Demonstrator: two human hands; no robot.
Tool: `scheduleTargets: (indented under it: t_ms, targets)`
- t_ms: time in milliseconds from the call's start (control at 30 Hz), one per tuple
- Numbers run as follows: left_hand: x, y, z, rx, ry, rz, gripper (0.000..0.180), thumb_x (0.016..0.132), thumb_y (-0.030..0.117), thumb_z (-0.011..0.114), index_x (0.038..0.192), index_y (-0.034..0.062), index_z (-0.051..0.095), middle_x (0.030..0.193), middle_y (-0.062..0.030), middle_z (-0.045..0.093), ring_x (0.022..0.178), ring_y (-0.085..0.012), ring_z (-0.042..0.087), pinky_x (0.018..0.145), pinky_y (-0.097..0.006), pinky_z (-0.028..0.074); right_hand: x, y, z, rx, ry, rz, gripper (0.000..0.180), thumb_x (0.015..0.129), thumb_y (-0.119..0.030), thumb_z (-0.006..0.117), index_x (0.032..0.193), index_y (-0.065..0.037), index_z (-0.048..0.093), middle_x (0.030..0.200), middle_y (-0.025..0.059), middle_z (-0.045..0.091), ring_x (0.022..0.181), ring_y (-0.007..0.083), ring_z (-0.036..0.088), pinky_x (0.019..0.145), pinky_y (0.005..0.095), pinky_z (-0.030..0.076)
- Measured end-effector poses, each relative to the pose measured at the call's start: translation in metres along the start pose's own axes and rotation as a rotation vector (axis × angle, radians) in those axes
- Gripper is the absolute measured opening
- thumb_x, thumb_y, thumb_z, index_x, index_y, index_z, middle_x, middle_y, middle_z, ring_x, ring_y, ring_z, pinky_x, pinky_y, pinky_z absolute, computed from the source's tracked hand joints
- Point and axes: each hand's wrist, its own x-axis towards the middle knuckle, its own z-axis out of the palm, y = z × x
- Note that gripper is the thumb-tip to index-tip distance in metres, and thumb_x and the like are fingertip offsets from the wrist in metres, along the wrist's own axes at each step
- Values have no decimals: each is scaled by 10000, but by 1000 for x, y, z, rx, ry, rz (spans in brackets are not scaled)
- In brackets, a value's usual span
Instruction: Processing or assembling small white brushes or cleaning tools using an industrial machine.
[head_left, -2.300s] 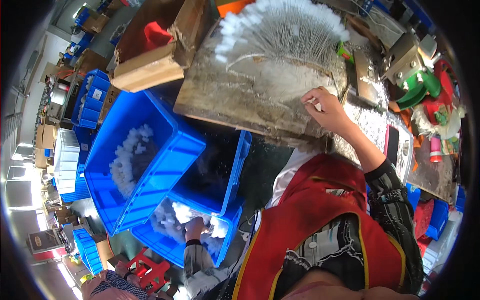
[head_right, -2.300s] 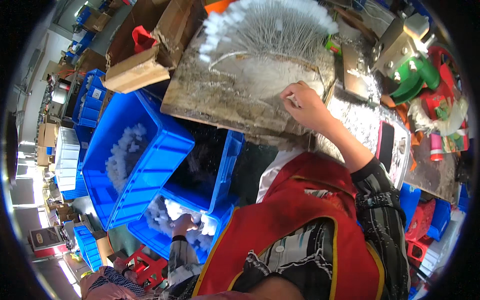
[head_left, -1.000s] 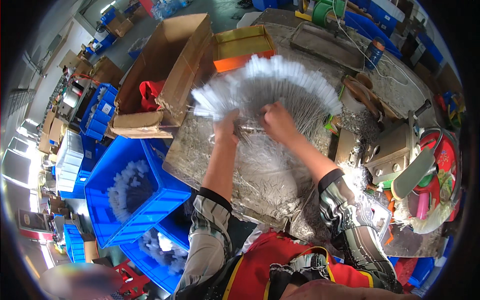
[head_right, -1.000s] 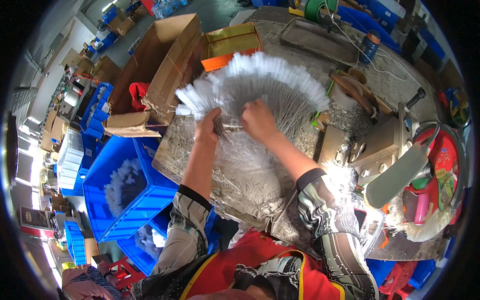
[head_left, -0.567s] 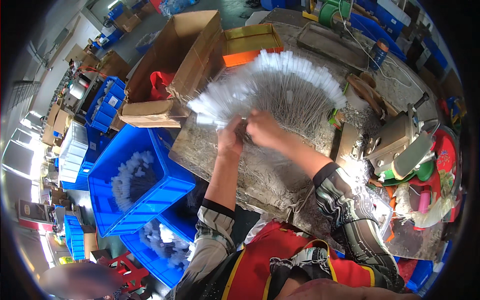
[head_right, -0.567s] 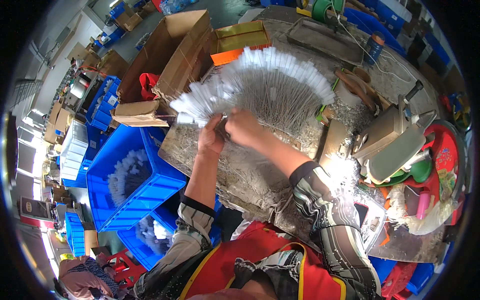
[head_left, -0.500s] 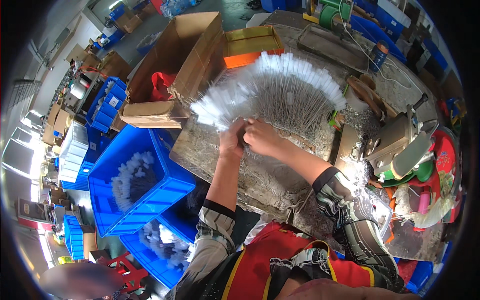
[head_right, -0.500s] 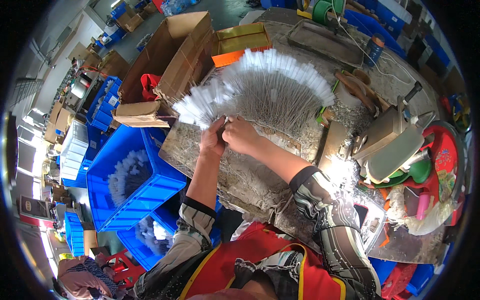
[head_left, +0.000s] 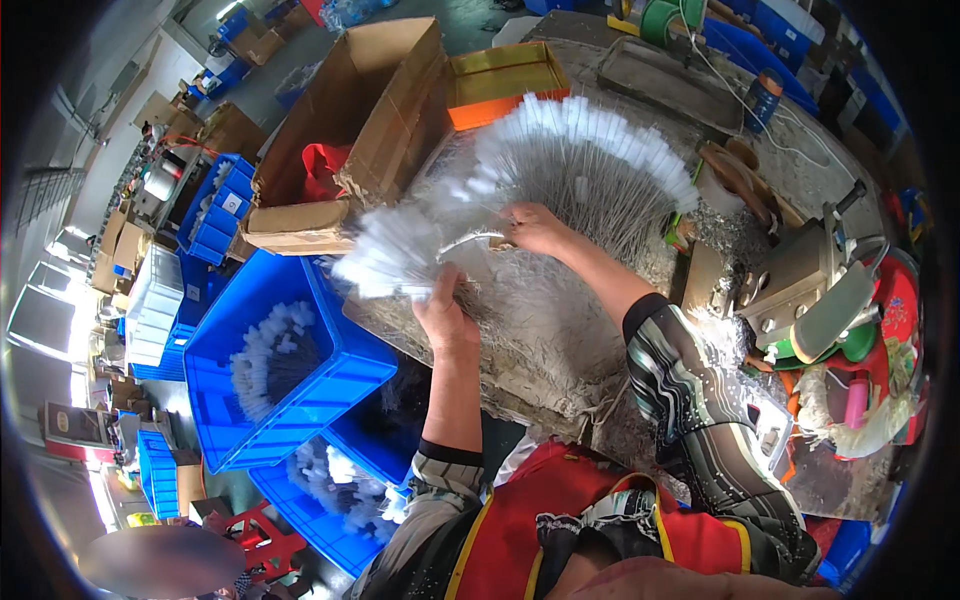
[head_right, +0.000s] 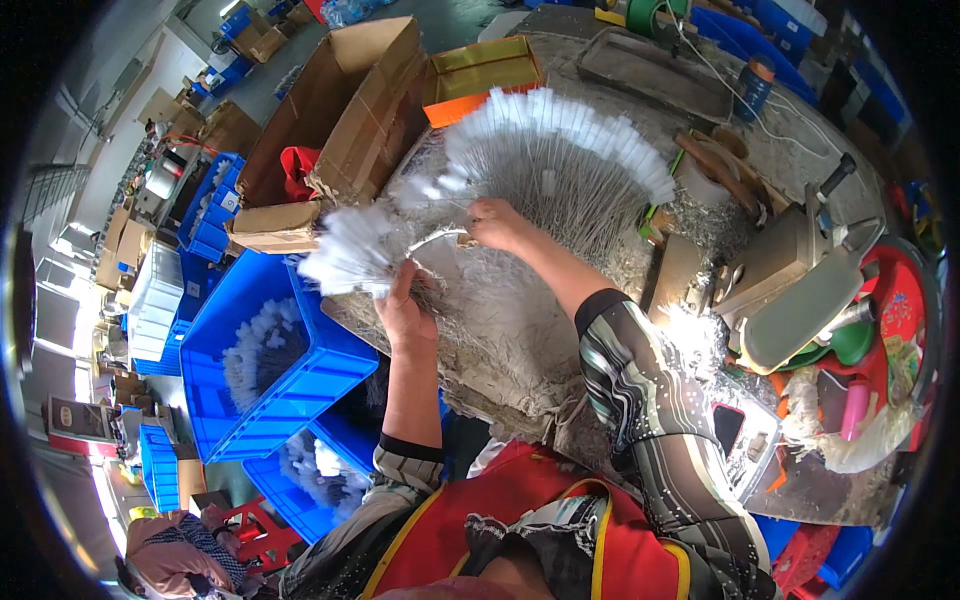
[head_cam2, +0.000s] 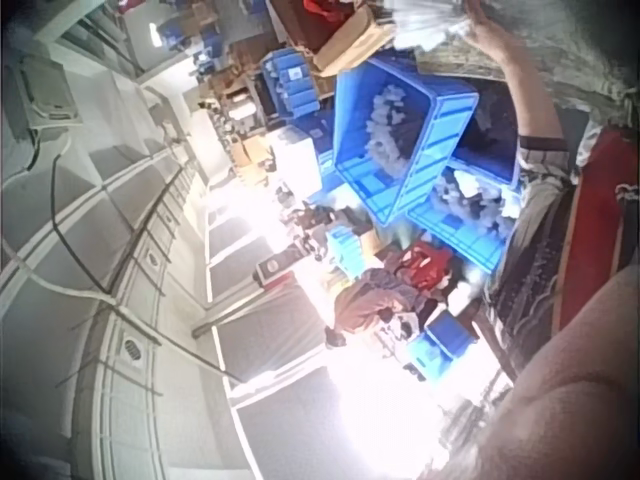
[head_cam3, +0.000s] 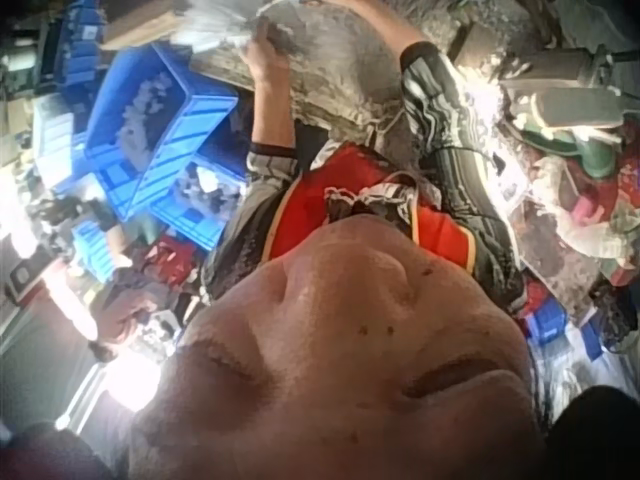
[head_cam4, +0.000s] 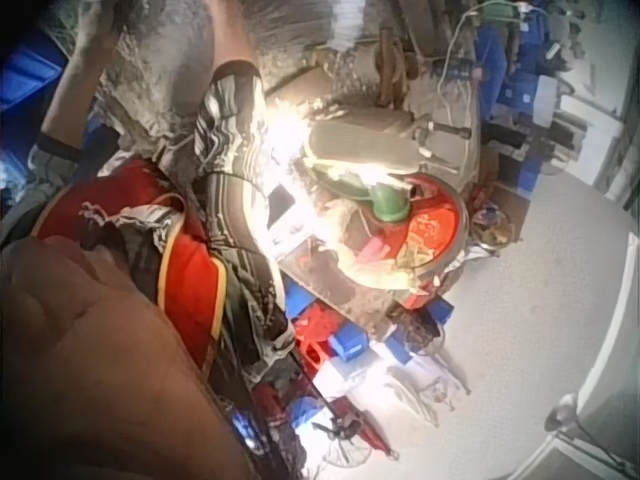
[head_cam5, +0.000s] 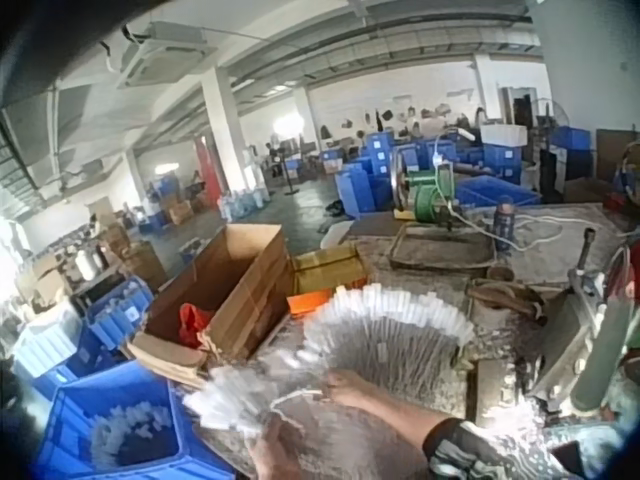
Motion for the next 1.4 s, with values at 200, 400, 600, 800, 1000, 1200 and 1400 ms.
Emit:
scheduleTargets:
  t_ms: [200, 400, 600, 800, 1000, 1200, 1400]
  targets:
    - [-11, 42, 13, 53, -8, 91, 165, 710, -16, 569, 865, 27, 533, 687, -15, 521, 586, -102, 486, 539, -232, 379, -19, -26, -23, 114, -122, 70, 276, 795, -240, 525, 939, -13, 591, 754, 91, 589, 672, 164, 527, 642, 291, 437]
    - [-21, 40, 10, 18, -196, -86, 413, 747, 104, 647, 1108, 23, 465, 959, -48, 536, 752, -134, 520, 623, -249, 442, -78, -85, -47, 467, -96, -20, 378, 814, -355, 540, 937, -1, 589, 779, 78, 598, 737, 148, 550, 667, 275, 440]
    - [-54, 23, 28, -148, -451, -259, 435, 769, 271, 642, 1076, 12, 475, 977, -78, 544, 917, -194, 523, 816, -335, 431, -132, -98, -26, 260, 376, -356, 286, 752, -212, 548, 871, 46, 574, 721, 182, 588, 719, 278, 589, 676, 326, 452]
    - [-93, 4, 40, -249, -365, -403, 288, 831, 144, 544, 1094, 45, 480, 1046, -80, 534, 970, -183, 503, 859, -324, 396, -163, -77, -12, 428, 469, 122, 175, 786, -133, 517, 842, 26, 564, 682, 160, 570, 633, 213, 549, 567, 306, 420]
    - [-103, -14, 40, -200, -343, -400, 220, 772, -19, 556, 983, 33, 523, 924, -57, 571, 833, -171, 555, 742, -286, 454, -182, -64, -8, 582, 683, 184, 176, 784, -134, 516, 799, 34, 564, 628, 173, 556, 580, 200, 543, 556, 319, 413]
    - [-106, -18, 36, -220, -306, -495, 283, 759, -1, 573, 1020, 26, 466, 896, -48, 530, 774, -163, 540, 685, -289, 457, -195, -62, -20, 875, 637, 200, 117, 834, -82, 468, 876, 13, 522, 712, 33, 557, 591, 75, 499, 543, 220, 418]
    - [-110, -10, 48, -179, -357, -486, 267, 759, 46, 606, 988, 48, 468, 837, -32, 516, 722, -149, 533, 644, -289, 460, -193, -75, -24, 1057, 517, 111, 110, 846, -118, 505, 823, -14, 535, 649, -25, 493, 556, 55, 441, 491, 210, 347]
